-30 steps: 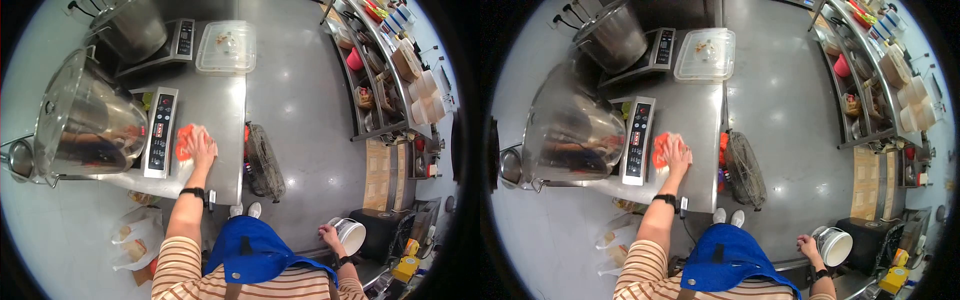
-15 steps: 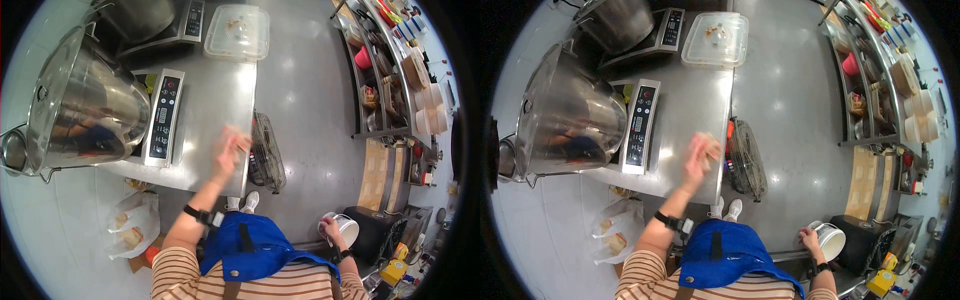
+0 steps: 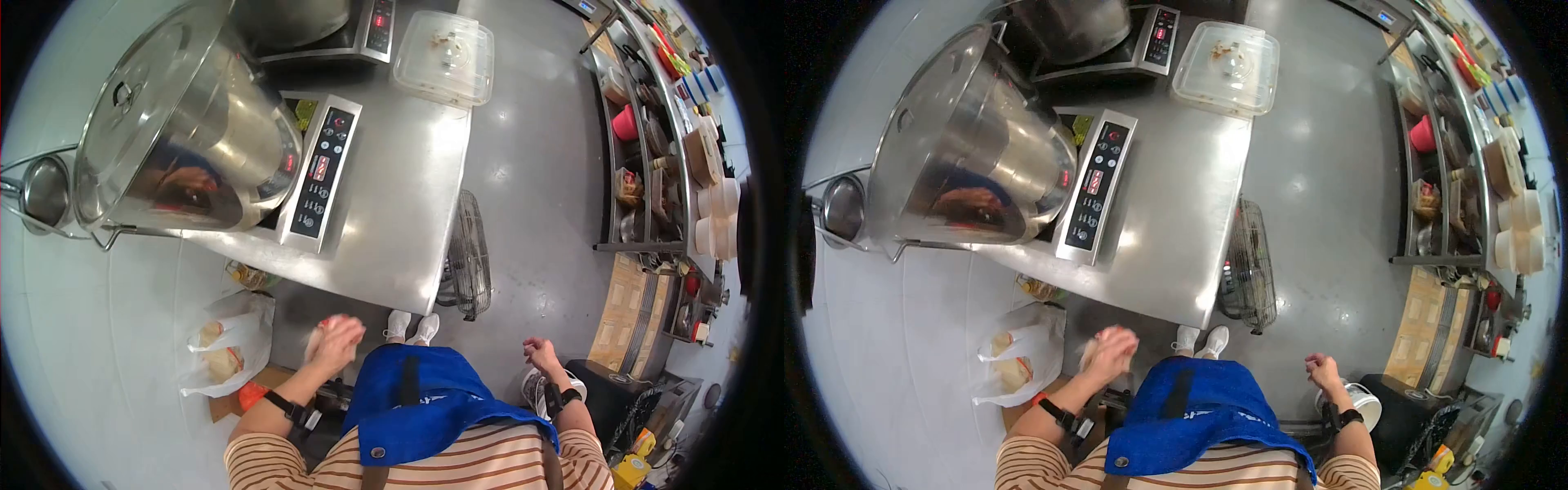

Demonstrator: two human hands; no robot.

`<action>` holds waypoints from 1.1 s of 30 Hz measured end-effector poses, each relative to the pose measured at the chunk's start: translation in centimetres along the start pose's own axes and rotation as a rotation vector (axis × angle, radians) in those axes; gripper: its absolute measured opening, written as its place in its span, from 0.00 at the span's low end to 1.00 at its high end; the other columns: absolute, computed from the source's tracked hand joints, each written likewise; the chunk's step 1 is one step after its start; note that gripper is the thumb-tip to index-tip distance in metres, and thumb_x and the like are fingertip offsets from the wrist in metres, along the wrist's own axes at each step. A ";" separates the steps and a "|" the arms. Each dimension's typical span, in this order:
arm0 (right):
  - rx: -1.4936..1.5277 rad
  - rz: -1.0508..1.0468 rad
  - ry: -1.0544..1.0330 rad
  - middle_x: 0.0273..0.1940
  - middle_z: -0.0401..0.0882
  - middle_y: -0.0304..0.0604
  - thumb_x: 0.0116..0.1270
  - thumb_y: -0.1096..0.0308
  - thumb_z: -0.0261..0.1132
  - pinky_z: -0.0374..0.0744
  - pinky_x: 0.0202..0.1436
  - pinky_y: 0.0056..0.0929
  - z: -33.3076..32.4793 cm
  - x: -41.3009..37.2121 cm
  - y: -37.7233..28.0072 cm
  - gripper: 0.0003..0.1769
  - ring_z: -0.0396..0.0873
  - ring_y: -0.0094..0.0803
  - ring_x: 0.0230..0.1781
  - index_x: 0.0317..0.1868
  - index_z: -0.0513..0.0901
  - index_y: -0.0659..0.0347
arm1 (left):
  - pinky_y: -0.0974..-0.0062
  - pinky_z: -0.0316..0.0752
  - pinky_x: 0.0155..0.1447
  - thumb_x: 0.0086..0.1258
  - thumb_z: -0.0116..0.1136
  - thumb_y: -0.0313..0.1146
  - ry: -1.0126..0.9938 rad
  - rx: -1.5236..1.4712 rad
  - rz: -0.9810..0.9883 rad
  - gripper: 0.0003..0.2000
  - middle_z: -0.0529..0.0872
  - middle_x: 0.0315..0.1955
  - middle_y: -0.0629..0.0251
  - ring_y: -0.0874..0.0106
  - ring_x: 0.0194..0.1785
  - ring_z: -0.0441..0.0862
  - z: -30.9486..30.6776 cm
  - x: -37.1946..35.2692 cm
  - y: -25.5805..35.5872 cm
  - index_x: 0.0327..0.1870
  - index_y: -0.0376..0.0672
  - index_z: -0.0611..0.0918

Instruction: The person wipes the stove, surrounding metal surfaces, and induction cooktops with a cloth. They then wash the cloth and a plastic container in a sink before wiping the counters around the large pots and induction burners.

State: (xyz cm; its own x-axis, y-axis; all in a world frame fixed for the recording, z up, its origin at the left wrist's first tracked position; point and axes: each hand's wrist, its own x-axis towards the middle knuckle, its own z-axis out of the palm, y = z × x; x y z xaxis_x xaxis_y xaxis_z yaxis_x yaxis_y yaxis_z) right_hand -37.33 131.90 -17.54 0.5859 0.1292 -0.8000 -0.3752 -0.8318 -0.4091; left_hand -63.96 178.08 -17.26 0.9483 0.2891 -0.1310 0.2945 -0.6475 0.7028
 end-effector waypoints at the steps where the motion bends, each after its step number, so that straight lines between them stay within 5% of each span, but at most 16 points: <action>1: -0.006 -0.010 -0.006 0.28 0.79 0.44 0.59 0.74 0.58 0.80 0.27 0.28 0.2 0.0 -0.6 0.11 0.78 0.28 0.25 0.42 0.80 0.68 | 0.60 0.64 0.56 0.50 0.58 0.24 0.153 0.130 0.077 0.14 0.79 0.45 0.66 0.60 0.55 0.70 -2.2 3.6 3.6 0.40 0.45 0.81; 5: -0.007 -0.053 -0.016 0.27 0.79 0.44 0.59 0.74 0.57 0.79 0.28 0.27 0.3 -0.6 -3.2 0.11 0.77 0.27 0.25 0.41 0.79 0.69 | 0.58 0.64 0.58 0.60 0.51 0.26 0.423 0.363 0.293 0.13 0.75 0.51 0.63 0.59 0.58 0.67 -1.4 14.4 3.4 0.46 0.42 0.79; 8: -0.033 -0.080 -0.015 0.27 0.77 0.42 0.61 0.76 0.56 0.79 0.28 0.26 -0.8 -2.6 -6.0 0.10 0.77 0.28 0.27 0.42 0.78 0.70 | 0.56 0.63 0.61 0.63 0.50 0.27 0.428 0.463 -0.010 0.16 0.75 0.51 0.64 0.60 0.58 0.68 1.0 18.4 -1.2 0.54 0.44 0.75; 11: 0.021 -0.078 -0.003 0.27 0.78 0.43 0.59 0.76 0.57 0.79 0.29 0.26 -2.6 -2.2 -4.8 0.11 0.77 0.27 0.26 0.42 0.79 0.69 | 0.58 0.66 0.59 0.63 0.52 0.29 0.595 0.435 -0.151 0.18 0.75 0.49 0.64 0.62 0.54 0.70 -0.6 16.2 -1.3 0.56 0.45 0.73; 13: -0.005 -0.053 -0.030 0.27 0.78 0.44 0.58 0.77 0.57 0.79 0.27 0.26 -3.6 -0.9 -3.9 0.11 0.77 0.28 0.26 0.42 0.79 0.69 | 0.62 0.69 0.55 0.62 0.54 0.29 0.708 0.550 -0.066 0.19 0.75 0.48 0.63 0.63 0.51 0.72 -2.8 12.7 0.3 0.56 0.45 0.73; 20: -0.147 -0.026 -0.103 0.27 0.79 0.45 0.58 0.77 0.56 0.80 0.25 0.27 -7.1 3.9 -3.4 0.11 0.78 0.29 0.25 0.41 0.79 0.68 | 0.65 0.72 0.52 0.52 0.48 0.19 0.954 0.391 -0.572 0.18 0.78 0.44 0.56 0.60 0.51 0.72 -4.2 1.3 -1.3 0.47 0.37 0.75; 21: -0.159 -0.055 -0.099 0.27 0.78 0.44 0.58 0.77 0.56 0.80 0.25 0.26 -7.6 4.5 -3.8 0.11 0.78 0.28 0.25 0.41 0.79 0.68 | 0.61 0.69 0.55 0.50 0.50 0.19 0.916 0.622 -0.353 0.17 0.77 0.45 0.55 0.56 0.50 0.72 -6.2 3.7 0.5 0.45 0.35 0.75; 24: -0.156 -0.095 -0.063 0.26 0.77 0.43 0.58 0.78 0.55 0.79 0.24 0.25 -8.5 5.2 -6.5 0.11 0.77 0.27 0.24 0.41 0.79 0.68 | 0.58 0.67 0.54 0.59 0.53 0.25 0.831 0.594 -0.069 0.15 0.77 0.47 0.55 0.55 0.48 0.73 -7.1 11.6 2.2 0.49 0.37 0.76; 26: -0.135 -0.118 -0.046 0.25 0.77 0.42 0.58 0.79 0.55 0.79 0.24 0.25 -8.5 5.0 -8.5 0.10 0.76 0.26 0.24 0.40 0.79 0.68 | 0.60 0.67 0.53 0.59 0.55 0.26 0.626 0.781 -0.146 0.17 0.73 0.52 0.65 0.58 0.53 0.70 -5.1 14.0 -0.7 0.51 0.43 0.76; 29: -0.075 -0.148 -0.023 0.25 0.76 0.41 0.58 0.81 0.54 0.79 0.24 0.25 -8.3 3.8 -9.4 0.10 0.76 0.26 0.24 0.39 0.79 0.70 | 0.60 0.67 0.54 0.58 0.57 0.28 0.837 0.687 -0.043 0.18 0.71 0.54 0.70 0.60 0.55 0.68 -3.6 12.6 -3.2 0.51 0.45 0.76; 31: -0.136 -0.138 -0.053 0.25 0.76 0.41 0.58 0.80 0.54 0.80 0.24 0.25 -8.1 2.9 -8.3 0.10 0.76 0.26 0.24 0.39 0.79 0.70 | 0.61 0.68 0.53 0.58 0.56 0.25 0.856 0.299 -0.317 0.14 0.76 0.42 0.60 0.58 0.49 0.72 -3.9 9.4 -5.1 0.47 0.42 0.77; 32: -0.159 -0.155 -0.062 0.25 0.76 0.41 0.58 0.80 0.54 0.80 0.24 0.26 -7.9 3.2 -8.4 0.10 0.76 0.26 0.24 0.39 0.79 0.70 | 0.60 0.67 0.54 0.60 0.55 0.27 0.939 0.118 -0.473 0.14 0.74 0.45 0.56 0.56 0.51 0.71 -4.5 7.6 -6.5 0.48 0.40 0.76; 33: -0.160 -0.109 -0.078 0.25 0.76 0.42 0.60 0.79 0.54 0.81 0.25 0.27 -7.6 3.2 -8.1 0.09 0.77 0.27 0.25 0.39 0.79 0.70 | 0.58 0.66 0.55 0.62 0.54 0.28 1.080 0.251 -0.470 0.14 0.73 0.47 0.53 0.53 0.52 0.70 -4.9 5.3 -8.6 0.49 0.38 0.75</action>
State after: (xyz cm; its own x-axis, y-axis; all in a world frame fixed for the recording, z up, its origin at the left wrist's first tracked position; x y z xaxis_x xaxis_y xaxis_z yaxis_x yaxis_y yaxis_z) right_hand -26.91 134.94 -13.45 0.5572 0.2597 -0.7888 -0.1896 -0.8850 -0.4253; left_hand -62.03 188.59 -20.56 0.1890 0.8970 0.3996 0.7133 -0.4051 0.5720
